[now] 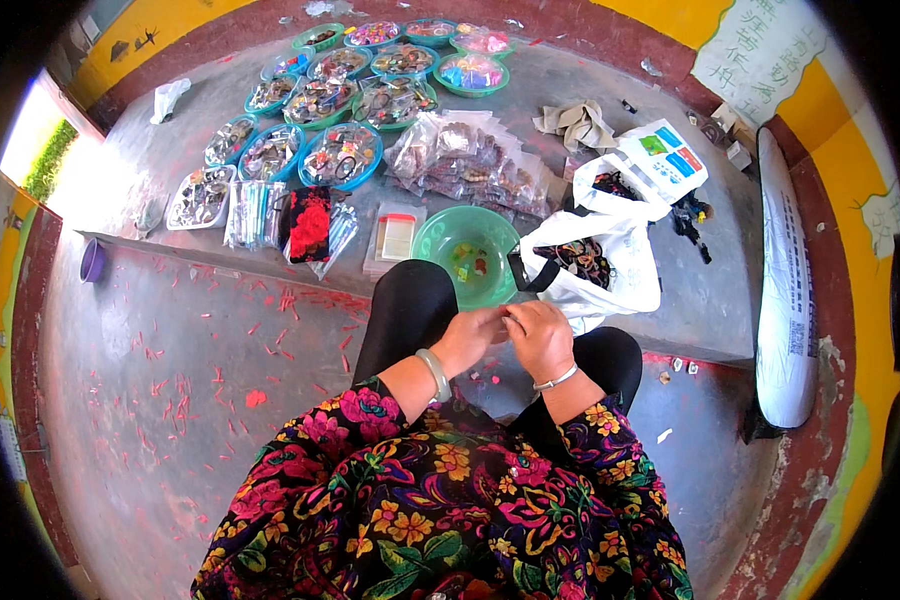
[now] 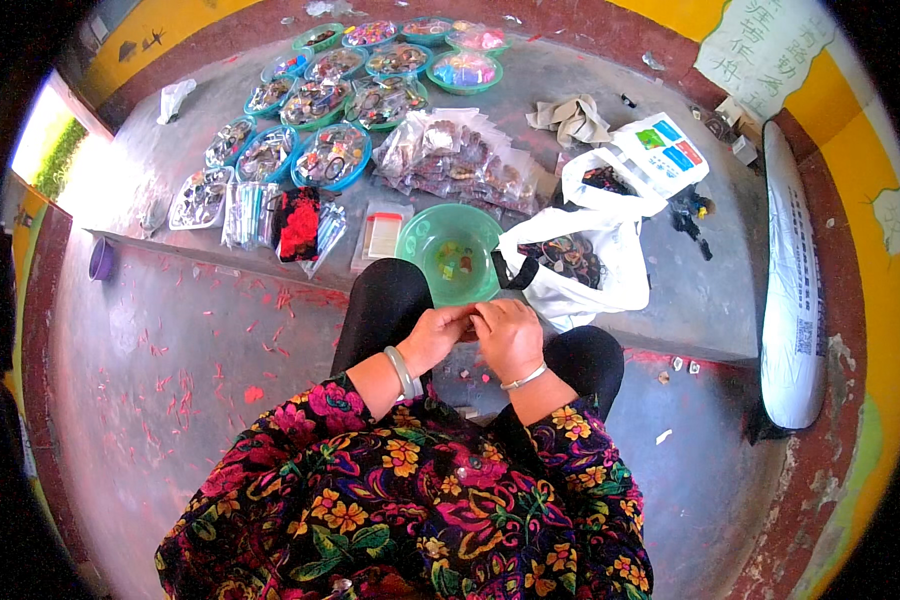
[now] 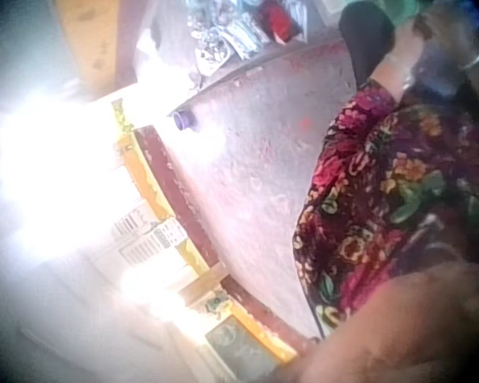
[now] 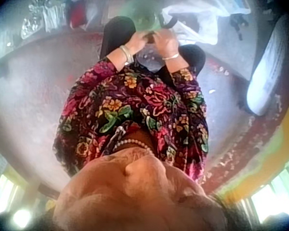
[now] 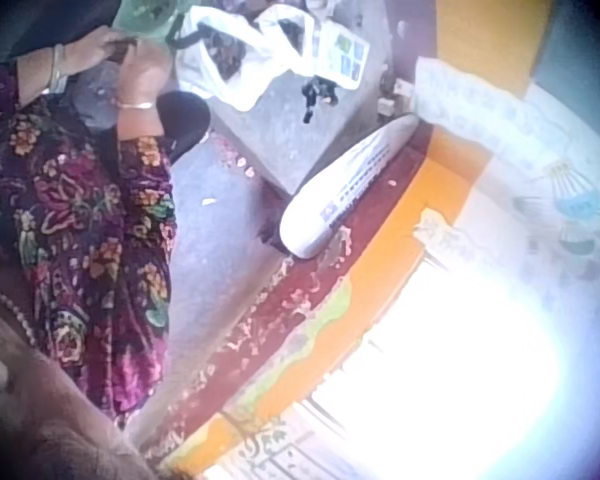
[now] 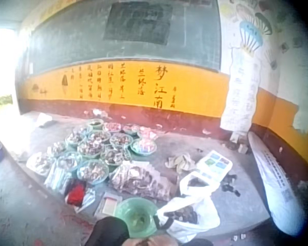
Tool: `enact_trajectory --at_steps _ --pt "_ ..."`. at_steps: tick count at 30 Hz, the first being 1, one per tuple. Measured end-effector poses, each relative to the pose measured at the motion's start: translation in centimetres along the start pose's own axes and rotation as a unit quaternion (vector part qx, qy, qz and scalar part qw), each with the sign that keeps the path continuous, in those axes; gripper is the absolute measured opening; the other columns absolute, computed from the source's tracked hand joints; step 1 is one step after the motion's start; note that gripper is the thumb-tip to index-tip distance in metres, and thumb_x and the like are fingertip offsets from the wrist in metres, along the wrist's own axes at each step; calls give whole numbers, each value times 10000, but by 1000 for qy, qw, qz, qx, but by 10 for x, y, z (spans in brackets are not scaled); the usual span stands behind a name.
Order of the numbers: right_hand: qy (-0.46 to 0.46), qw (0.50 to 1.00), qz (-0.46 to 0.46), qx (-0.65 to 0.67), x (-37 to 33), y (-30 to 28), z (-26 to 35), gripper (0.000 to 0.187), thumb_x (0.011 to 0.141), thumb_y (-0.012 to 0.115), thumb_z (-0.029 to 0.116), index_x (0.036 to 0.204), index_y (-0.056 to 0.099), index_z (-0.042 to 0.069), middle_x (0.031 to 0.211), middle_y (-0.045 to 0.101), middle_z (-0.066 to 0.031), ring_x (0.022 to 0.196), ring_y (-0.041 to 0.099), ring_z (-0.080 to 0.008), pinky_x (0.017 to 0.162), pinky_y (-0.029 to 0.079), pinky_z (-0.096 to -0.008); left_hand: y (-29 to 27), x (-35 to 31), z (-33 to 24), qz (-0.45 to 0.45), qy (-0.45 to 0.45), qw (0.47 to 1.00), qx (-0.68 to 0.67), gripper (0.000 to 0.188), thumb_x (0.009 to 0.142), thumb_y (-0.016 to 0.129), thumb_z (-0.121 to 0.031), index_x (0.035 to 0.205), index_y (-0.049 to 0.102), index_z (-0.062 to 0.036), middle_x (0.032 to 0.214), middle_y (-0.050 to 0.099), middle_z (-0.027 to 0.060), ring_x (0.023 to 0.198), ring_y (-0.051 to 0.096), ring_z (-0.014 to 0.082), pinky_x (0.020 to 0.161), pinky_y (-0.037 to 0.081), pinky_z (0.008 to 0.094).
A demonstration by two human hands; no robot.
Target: The person sits on the floor and packs small, colorful craft items into clear plastic bags. They pick up items from a green bowl and a white sack, place them into bags, and seal them. The workspace is cluttered with pre-packaged items and loose materials.
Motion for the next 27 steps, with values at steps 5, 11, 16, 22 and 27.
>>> enact_trajectory --at_steps 5,11,16,22,27 --pt "112 991 12 73 -6 7 -28 143 753 604 114 877 621 46 782 610 -126 696 588 -311 598 476 -371 -3 2 11 -1 -45 993 -106 263 915 403 -50 1138 504 47 1026 584 109 918 585 172 838 477 292" --pt "177 979 -37 94 -9 3 -37 208 778 584 82 985 585 63 782 617 -109 682 605 -229 583 477 -325 -8 0 11 -38 -48 969 -241 239 916 412 -70 1095 529 36 1032 584 135 944 588 225 829 491 346" --pt "281 890 8 359 -14 24 -58 229 815 531 5 1043 530 33 762 609 -39 673 555 -89 599 440 -228 -1 -2 0 3 -33 961 -275 229 914 421 -75 1079 532 38 1054 578 141 963 580 227 831 492 359" --pt "369 830 23 418 -23 32 -76 205 790 542 -12 993 541 21 797 596 -47 685 541 -121 643 430 -240 4 -3 -3 34 -41 956 -290 231 915 425 -81 1085 528 35 1039 584 124 961 581 218 829 493 350" --pt "-6 995 -102 8 8 -22 1 122 704 606 33 825 606 37 755 592 -107 685 562 -289 642 458 -355 -6 0 9 -46 -51 974 -216 231 917 421 -74 1094 529 27 1010 586 102 915 590 189 831 488 308"
Point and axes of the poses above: each hand's wrist, its own x-axis towards the middle knuckle, its own y-axis out of the palm, z = x × y, the point moved 7 cm from there along x, towards the middle knuckle
